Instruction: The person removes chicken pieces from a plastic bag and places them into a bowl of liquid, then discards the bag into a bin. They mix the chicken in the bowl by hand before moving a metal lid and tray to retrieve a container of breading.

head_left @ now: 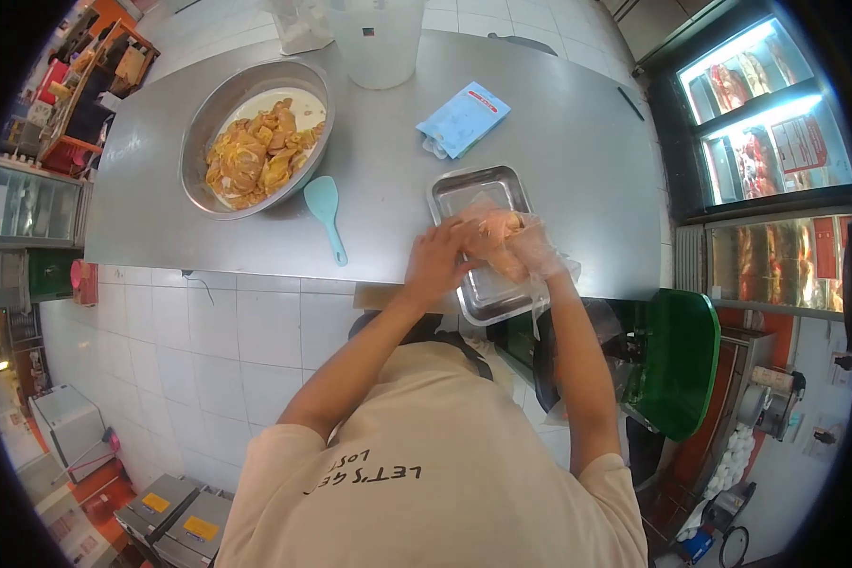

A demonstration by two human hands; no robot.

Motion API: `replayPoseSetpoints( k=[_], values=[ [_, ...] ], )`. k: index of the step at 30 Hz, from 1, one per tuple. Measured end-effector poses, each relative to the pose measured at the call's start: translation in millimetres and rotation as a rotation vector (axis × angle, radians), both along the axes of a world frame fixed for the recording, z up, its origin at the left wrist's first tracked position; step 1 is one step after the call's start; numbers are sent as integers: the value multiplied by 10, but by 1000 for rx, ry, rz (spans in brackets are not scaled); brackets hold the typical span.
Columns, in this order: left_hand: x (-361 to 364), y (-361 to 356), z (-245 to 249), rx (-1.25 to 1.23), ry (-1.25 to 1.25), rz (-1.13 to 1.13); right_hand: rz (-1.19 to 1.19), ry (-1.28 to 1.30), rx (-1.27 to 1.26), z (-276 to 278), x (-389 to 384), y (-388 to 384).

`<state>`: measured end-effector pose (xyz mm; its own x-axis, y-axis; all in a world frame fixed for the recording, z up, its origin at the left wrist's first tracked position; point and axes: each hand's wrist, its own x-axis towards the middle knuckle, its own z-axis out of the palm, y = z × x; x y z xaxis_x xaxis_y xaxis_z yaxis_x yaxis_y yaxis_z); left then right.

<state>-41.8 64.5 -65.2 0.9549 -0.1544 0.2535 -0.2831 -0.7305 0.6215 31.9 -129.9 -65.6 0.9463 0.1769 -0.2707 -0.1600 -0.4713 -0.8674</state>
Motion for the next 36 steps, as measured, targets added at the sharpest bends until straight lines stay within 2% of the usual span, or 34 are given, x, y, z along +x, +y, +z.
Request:
replayPoseSetpoints(
  k=[2, 5, 7, 11, 13, 14, 16, 17, 19, 22, 24, 26, 28, 29, 31, 34, 36],
  values=[
    [126, 25, -52, 4, 63, 7, 10, 5, 7, -24, 7, 50],
    [313, 61, -196, 112, -60, 26, 73, 20, 86, -3, -20, 71],
    [391, 92, -192, 229, -60, 20, 7, 61, 339, 28, -36, 100],
    [543, 128, -259, 208, -49, -12, -119, 127, 452, -179, -109, 65],
    [577, 155, -274, 252, -38, -2, -277, 137, 674, -243, -178, 69],
    [591, 185, -286, 249, -38, -6, -281, 135, 672, -255, -175, 52],
    [609, 268, -287, 192, 87, -63, -423, 164, 669, -170, -165, 82],
    [612, 331, -277, 192, 83, -63, -422, 160, 669, -97, -152, 87],
    [498, 481, -196, -57, -4, -110, -441, 156, 761, 240, -193, 158],
    [190, 1000, 41, -174, 28, -163, -541, 123, 742, 221, -261, 119],
    [-138, 1488, -26, -185, 96, -137, -627, 112, 787, 276, -321, 108],
    [-544, 2012, -100, -154, 183, -23, -707, 105, 834, 410, -390, 166],
    [-936, 2481, -74, -263, 403, 146, -716, -108, 939, 608, -432, 267],
    [-1116, 2699, -126, -245, 487, 239, -660, -22, 1095, 603, -414, 196],
    [-1585, 3149, -453, -209, 598, 404, -638, -58, 1131, 833, -375, 460],
    [-2443, 3761, -1291, -142, 785, 596, -581, -88, 1120, 1210, -150, 1107],
    [-3188, 4094, -2017, -260, 899, 723, -387, 302, 1279, 1389, 59, 1653]
  ],
)
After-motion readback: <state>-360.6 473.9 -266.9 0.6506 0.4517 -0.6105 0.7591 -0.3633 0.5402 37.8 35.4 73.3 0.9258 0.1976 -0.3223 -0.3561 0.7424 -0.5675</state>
